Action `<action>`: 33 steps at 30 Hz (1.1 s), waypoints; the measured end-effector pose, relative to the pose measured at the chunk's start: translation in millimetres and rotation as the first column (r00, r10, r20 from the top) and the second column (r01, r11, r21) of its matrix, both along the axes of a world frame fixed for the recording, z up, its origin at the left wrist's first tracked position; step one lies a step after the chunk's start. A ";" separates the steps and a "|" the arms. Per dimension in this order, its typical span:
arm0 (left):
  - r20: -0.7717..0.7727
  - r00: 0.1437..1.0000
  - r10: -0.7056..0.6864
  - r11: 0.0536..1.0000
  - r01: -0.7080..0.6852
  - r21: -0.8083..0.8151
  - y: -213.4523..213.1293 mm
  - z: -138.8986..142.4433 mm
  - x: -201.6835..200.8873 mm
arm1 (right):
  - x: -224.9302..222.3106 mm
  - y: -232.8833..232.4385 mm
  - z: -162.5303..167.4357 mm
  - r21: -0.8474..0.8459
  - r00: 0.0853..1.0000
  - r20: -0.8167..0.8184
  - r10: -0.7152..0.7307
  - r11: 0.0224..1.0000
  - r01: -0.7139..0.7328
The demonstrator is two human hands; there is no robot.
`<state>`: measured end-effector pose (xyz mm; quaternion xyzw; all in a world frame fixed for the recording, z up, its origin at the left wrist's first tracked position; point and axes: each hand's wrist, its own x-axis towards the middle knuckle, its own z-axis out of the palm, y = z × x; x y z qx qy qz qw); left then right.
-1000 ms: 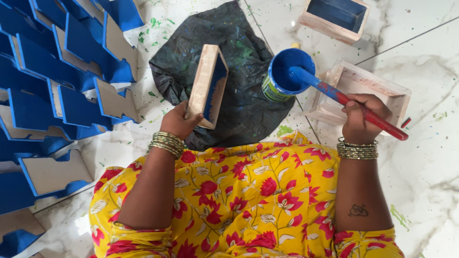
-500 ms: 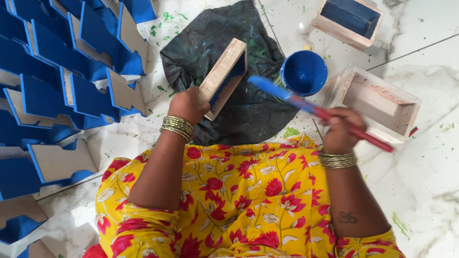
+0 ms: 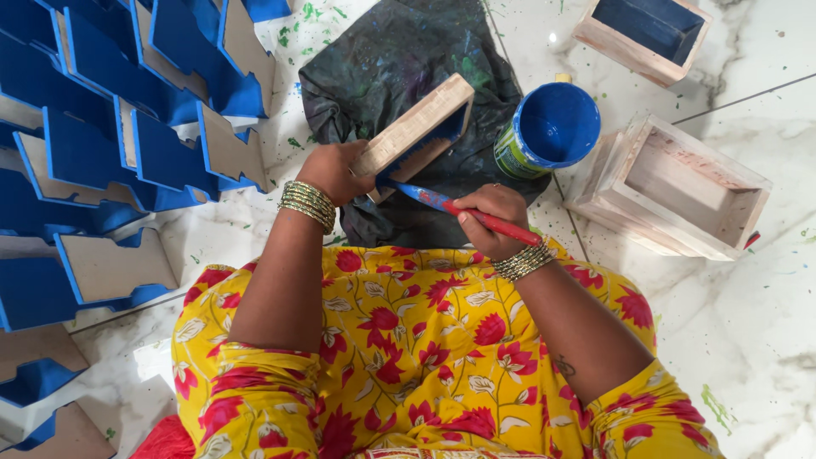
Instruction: The person sits on the floor and paints the inner surfaces of small wooden boxes blue using a paintbrush, dipping the brush into a paint can and rotating each box to coat its sides, working through several boxes one at a time.
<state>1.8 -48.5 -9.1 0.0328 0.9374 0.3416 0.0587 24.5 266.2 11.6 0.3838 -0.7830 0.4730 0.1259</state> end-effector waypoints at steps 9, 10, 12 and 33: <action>0.006 0.999 -0.038 0.998 0.038 -0.056 3.5 2.6 0.1 | 1.0 -8.8 1.8 0.116 0.992 0.024 0.121 0.986 -0.123; 0.020 0.999 -0.030 0.998 0.031 -0.057 3.4 2.8 0.0 | 1.3 -8.0 3.3 0.102 0.994 -0.006 0.112 0.989 -0.111; 0.052 0.999 -0.016 0.998 0.019 -0.054 3.7 2.6 0.6 | 2.1 -7.1 5.9 0.076 0.994 -0.060 0.092 0.993 -0.088; 0.017 1.000 -0.017 0.994 0.019 -0.109 16.0 4.1 -1.5 | 2.0 -7.5 19.2 0.164 0.975 -0.174 0.134 0.981 -0.106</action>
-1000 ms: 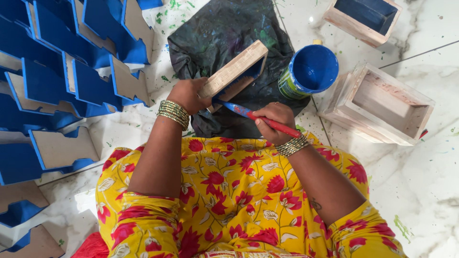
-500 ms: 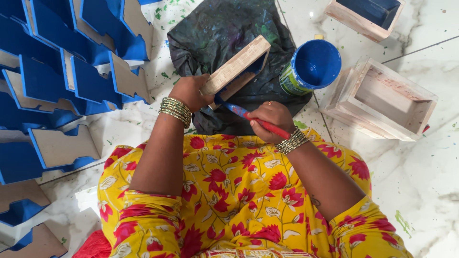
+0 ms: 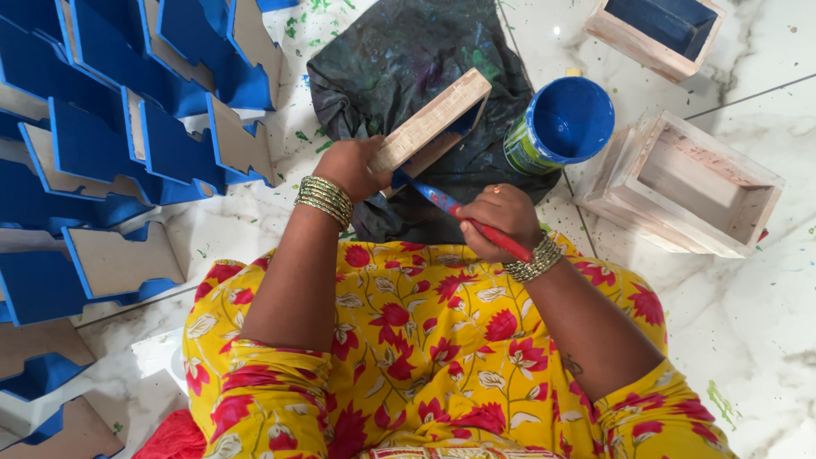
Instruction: The person sits on the floor and paints the inner surfaces of small wooden boxes blue using a paintbrush, dipping the brush into a paint can and rotating each box to coat its sides, working through several boxes one at a time.
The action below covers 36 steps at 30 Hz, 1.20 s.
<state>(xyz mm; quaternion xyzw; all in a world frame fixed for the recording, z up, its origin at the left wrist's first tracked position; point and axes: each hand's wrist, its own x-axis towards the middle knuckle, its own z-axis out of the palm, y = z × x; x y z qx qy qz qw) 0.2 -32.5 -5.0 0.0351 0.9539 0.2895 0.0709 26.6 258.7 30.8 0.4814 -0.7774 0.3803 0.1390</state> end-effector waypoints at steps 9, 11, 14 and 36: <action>-0.026 1.000 -0.008 0.999 0.009 0.038 0.4 -1.7 -0.5 | 0.5 2.5 3.1 0.035 0.999 -0.018 -0.031 0.999 0.032; -0.002 1.000 -0.008 1.000 0.008 0.018 0.7 -0.6 -1.4 | 0.6 2.1 3.3 0.036 0.999 -0.015 -0.044 0.998 0.045; 0.041 0.999 -0.008 1.000 0.008 0.005 1.9 0.3 -0.2 | 0.9 1.1 3.4 0.079 1.000 -0.007 -0.018 0.997 0.018; -0.010 0.999 -0.032 0.999 0.032 -0.014 6.3 2.5 -0.5 | -2.1 6.2 5.5 0.131 0.997 -0.026 -0.069 0.989 0.072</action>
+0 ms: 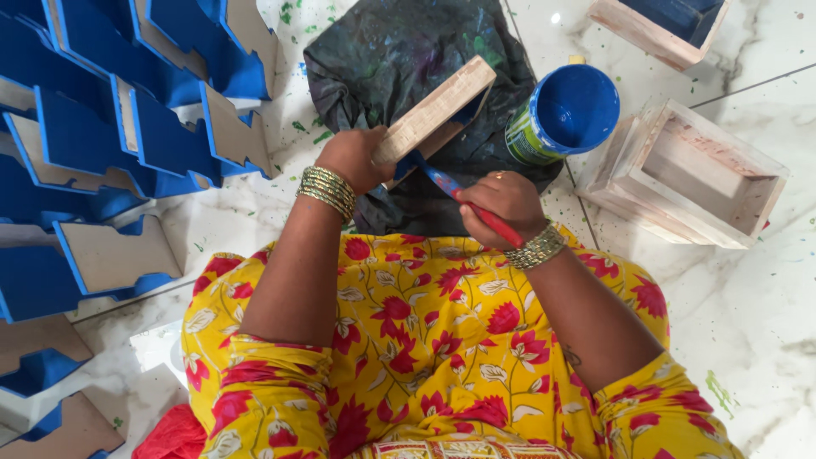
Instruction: The person sits on the floor and paints the inner surfaces of small wooden boxes blue using a paintbrush, dipping the brush into a paint can and rotating each box to coat its sides, working through several boxes one at a time.
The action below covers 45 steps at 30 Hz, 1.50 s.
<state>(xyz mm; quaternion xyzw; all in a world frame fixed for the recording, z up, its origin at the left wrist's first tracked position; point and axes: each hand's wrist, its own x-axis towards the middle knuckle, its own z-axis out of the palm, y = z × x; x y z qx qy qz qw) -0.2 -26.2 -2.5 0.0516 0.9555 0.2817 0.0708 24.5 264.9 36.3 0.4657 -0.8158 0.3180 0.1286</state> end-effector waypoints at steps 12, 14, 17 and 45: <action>-0.004 1.000 -0.009 1.000 0.009 -0.006 0.7 -0.4 0.5 | -2.0 -0.3 -1.1 -0.027 0.999 -0.019 -0.039 0.999 0.039; -0.010 1.000 0.000 1.000 0.000 0.002 0.3 0.6 -0.5 | -2.3 -0.8 -1.1 -0.020 0.997 -0.038 -0.063 0.998 0.062; 0.030 1.000 -0.006 1.000 0.007 -0.027 1.9 1.4 1.1 | -1.9 -1.2 0.2 -0.002 0.999 -0.015 -0.042 0.999 0.042; 0.040 0.993 0.116 0.993 -0.117 0.025 -2.7 -4.7 -5.5 | 4.2 6.7 10.1 -0.011 0.999 -0.022 0.050 0.999 -0.051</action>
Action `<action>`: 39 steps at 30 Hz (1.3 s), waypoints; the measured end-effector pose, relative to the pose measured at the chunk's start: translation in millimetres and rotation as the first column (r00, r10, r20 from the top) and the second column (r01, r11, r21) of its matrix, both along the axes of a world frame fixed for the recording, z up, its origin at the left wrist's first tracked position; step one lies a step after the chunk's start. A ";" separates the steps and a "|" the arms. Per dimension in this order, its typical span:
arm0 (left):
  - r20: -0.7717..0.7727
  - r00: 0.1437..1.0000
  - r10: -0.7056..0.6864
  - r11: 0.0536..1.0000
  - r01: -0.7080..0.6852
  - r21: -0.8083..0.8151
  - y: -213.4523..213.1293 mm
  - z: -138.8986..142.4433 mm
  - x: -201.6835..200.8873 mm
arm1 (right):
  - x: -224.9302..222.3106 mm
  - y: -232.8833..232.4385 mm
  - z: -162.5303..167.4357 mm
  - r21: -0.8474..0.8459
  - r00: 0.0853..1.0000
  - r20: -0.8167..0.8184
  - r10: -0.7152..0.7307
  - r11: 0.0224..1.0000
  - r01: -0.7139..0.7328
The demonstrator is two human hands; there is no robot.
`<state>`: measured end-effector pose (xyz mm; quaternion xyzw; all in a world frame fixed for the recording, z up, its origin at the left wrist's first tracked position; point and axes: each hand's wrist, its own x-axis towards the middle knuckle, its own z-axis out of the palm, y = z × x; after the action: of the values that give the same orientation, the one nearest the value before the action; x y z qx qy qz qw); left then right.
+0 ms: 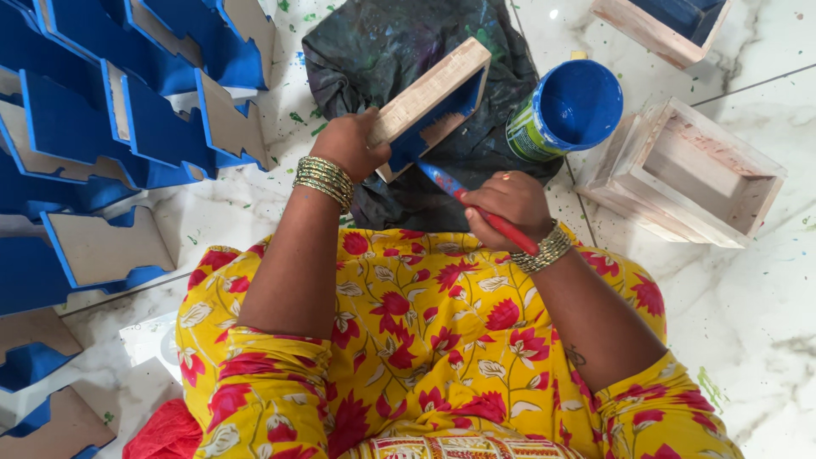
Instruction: The person sits on the floor and paints the inner surfaces of small wooden boxes blue using a paintbrush, dipping the brush into a paint can and rotating each box to coat its sides, working through several boxes one at a time.
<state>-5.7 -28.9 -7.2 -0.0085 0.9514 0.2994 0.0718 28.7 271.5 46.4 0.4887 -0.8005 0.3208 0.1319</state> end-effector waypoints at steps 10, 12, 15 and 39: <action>-0.037 0.999 -0.036 0.999 0.036 0.000 -3.4 -7.2 -0.8 | 0.7 -6.9 3.4 -0.030 0.995 0.026 0.101 0.994 -0.100; -0.031 0.999 -0.028 1.000 0.028 -0.002 -3.8 -8.5 -1.0 | 0.0 -6.8 4.1 0.021 0.993 0.035 0.116 0.993 -0.117; -0.069 0.997 -0.036 0.999 0.036 -0.002 -4.0 -10.1 -1.2 | -1.5 -6.9 3.8 -0.044 0.994 -0.009 0.109 0.993 -0.110; -0.029 0.999 -0.023 1.000 0.023 0.009 -5.5 -13.2 0.4 | -10.3 9.9 9.2 0.058 0.967 0.205 0.153 0.984 -0.168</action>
<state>-5.4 -34.4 -20.4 0.0071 0.9510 0.3031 0.0614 18.4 281.4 55.6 0.5220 -0.7789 0.3477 0.0063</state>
